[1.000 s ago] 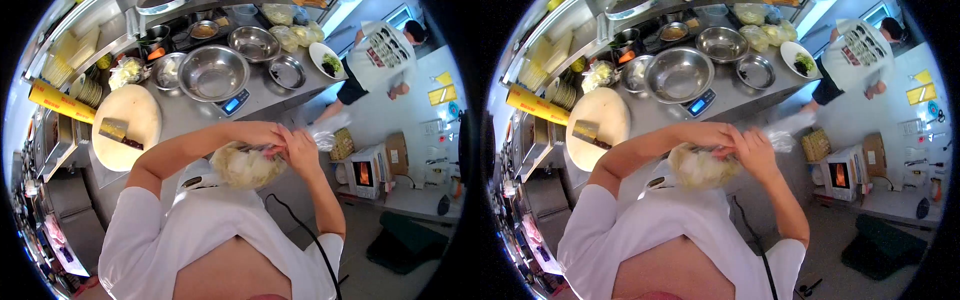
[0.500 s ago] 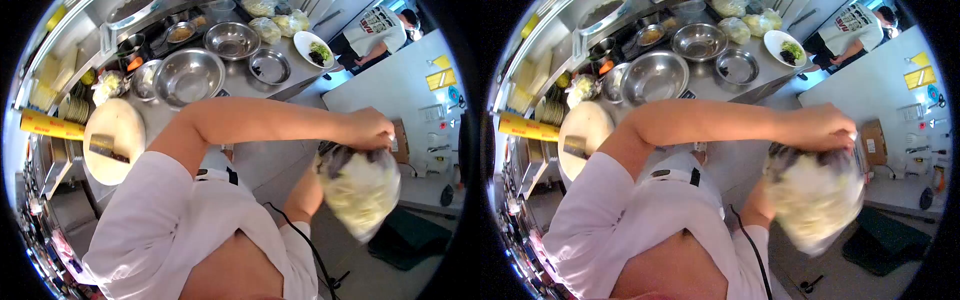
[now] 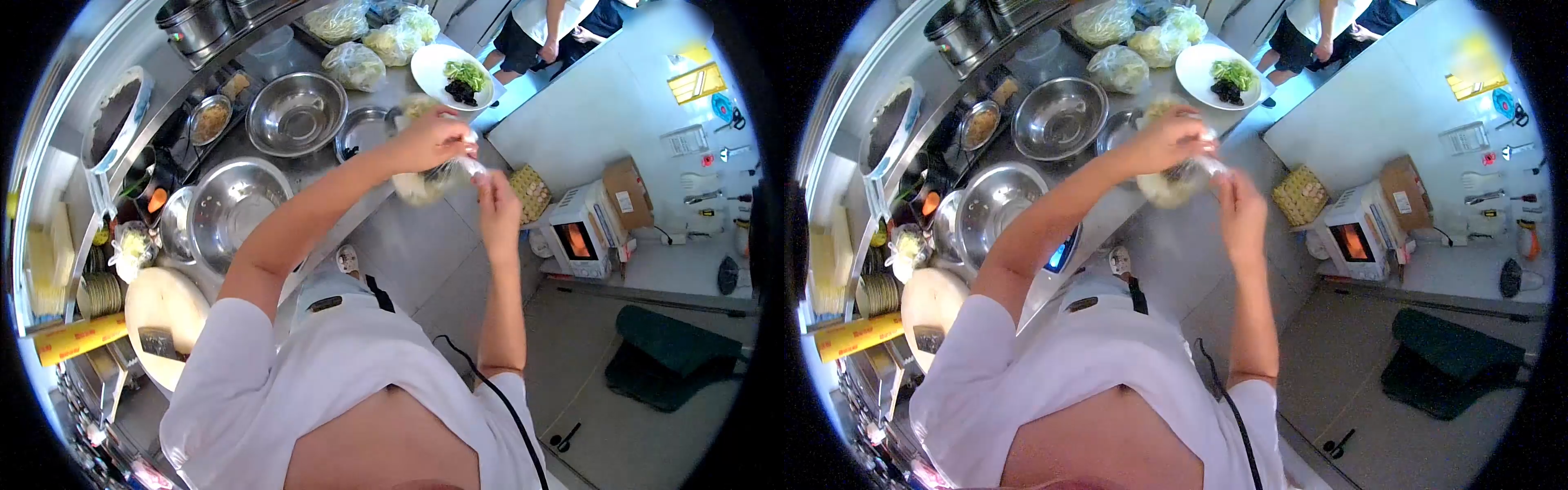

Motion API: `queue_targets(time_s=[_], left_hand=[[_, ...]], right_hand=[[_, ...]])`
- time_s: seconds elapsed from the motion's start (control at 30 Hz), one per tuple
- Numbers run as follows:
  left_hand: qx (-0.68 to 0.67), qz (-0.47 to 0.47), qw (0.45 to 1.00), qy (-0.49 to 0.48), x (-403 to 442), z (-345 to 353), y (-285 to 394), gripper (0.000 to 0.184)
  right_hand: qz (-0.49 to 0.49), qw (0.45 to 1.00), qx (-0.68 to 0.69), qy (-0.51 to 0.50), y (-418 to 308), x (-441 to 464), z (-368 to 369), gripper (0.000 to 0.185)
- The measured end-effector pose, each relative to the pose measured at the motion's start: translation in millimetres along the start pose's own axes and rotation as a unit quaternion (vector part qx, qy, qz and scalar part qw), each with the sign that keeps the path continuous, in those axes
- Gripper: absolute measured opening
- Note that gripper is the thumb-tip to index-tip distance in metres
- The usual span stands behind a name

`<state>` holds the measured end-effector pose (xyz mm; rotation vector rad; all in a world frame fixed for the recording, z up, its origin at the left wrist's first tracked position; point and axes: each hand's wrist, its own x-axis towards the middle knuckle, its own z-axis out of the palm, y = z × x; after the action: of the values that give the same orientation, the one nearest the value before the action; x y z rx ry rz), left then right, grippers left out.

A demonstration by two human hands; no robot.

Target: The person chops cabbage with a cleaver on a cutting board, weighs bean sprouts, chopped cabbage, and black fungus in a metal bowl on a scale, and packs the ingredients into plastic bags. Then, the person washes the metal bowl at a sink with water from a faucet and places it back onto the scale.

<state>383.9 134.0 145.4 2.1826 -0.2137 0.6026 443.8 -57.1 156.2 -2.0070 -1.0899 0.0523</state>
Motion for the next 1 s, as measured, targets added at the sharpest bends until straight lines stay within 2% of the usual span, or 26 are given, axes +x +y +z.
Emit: queue_targets(time_s=[0.07,0.1,0.17,0.2,0.23,0.27,0.33,0.37,0.4,0.43,0.47,0.53,0.63,0.73,0.77,0.83,0.87,0.93,1.0], left_hand=[[-0.100,-0.082,0.991,-0.017,-1.1,-23.5,4.9,0.020],[-0.153,-0.065,0.986,-0.023,-4.3,-29.7,8.8,0.018],[-0.278,-0.122,0.953,-0.010,-9.4,-33.3,10.1,0.018],[-0.339,-0.150,0.929,-0.001,-12.6,-33.2,10.4,0.018],[-0.424,-0.149,0.893,0.012,-15.1,-29.1,9.4,0.021],[-0.438,-0.147,0.887,0.001,-16.5,-28.0,11.7,0.022],[-0.464,-0.142,0.874,-0.019,-15.6,-25.5,21.0,0.023],[-0.461,-0.107,0.881,-0.014,-12.1,-22.8,21.5,0.023],[-0.478,-0.123,0.869,-0.022,-9.2,-24.9,20.6,0.024],[-0.495,-0.139,0.857,-0.030,-8.1,-27.8,19.7,0.025],[-0.512,-0.157,0.844,-0.034,-7.2,-28.3,18.5,0.026],[-0.487,-0.155,0.859,-0.030,-5.3,-21.8,14.7,0.025],[-0.443,-0.165,0.881,-0.002,-2.4,-13.8,16.4,0.020],[-0.356,-0.198,0.913,0.014,6.7,-12.8,18.5,0.022],[-0.287,-0.194,0.938,0.020,11.1,-10.4,20.0,0.022],[-0.144,-0.187,0.971,0.032,17.1,-3.2,25.5,0.023],[-0.112,-0.207,0.970,0.059,19.8,1.5,30.4,0.023],[-0.046,-0.240,0.963,0.111,25.5,12.3,41.1,0.022],[0.008,-0.245,0.942,0.229,25.6,25.6,46.9,0.020]], right_hand=[[0.002,0.999,0.009,-0.042,-14.4,30.9,-10.9,0.016],[0.000,0.998,0.014,-0.062,-18.9,44.1,-14.2,0.016],[0.040,0.972,0.156,-0.170,-15.7,63.2,-21.2,0.017],[0.061,0.946,0.226,-0.224,-11.2,70.6,-26.4,0.017],[0.134,0.900,0.334,-0.244,-3.8,75.9,-34.7,0.016],[0.057,0.876,0.407,-0.252,-2.7,88.0,-37.8,0.017],[0.119,0.902,0.386,-0.151,-11.1,93.7,-37.8,0.014],[0.116,0.897,0.378,-0.198,-10.2,91.6,-29.1,0.019],[0.110,0.891,0.369,-0.242,-6.2,89.2,-18.9,0.027],[0.118,0.860,0.419,-0.265,-3.5,87.9,-8.8,0.042],[0.098,0.834,0.475,-0.261,12.4,88.6,1.5,0.043],[0.077,0.795,0.521,-0.300,34.8,94.5,11.1,0.042],[0.077,0.770,0.554,-0.306,49.3,99.4,20.0,0.038],[0.064,0.791,0.500,-0.347,47.3,117.7,11.1,0.030],[0.028,0.795,0.483,-0.366,49.7,127.2,9.2,0.024],[-0.055,0.819,0.379,-0.427,59.2,149.0,2.8,0.023],[-0.099,0.824,0.325,-0.453,62.7,158.3,2.0,0.022],[-0.143,0.803,0.325,-0.478,64.9,172.2,3.8,0.022],[-0.203,0.780,0.325,-0.494,69.1,184.6,7.7,0.023]])
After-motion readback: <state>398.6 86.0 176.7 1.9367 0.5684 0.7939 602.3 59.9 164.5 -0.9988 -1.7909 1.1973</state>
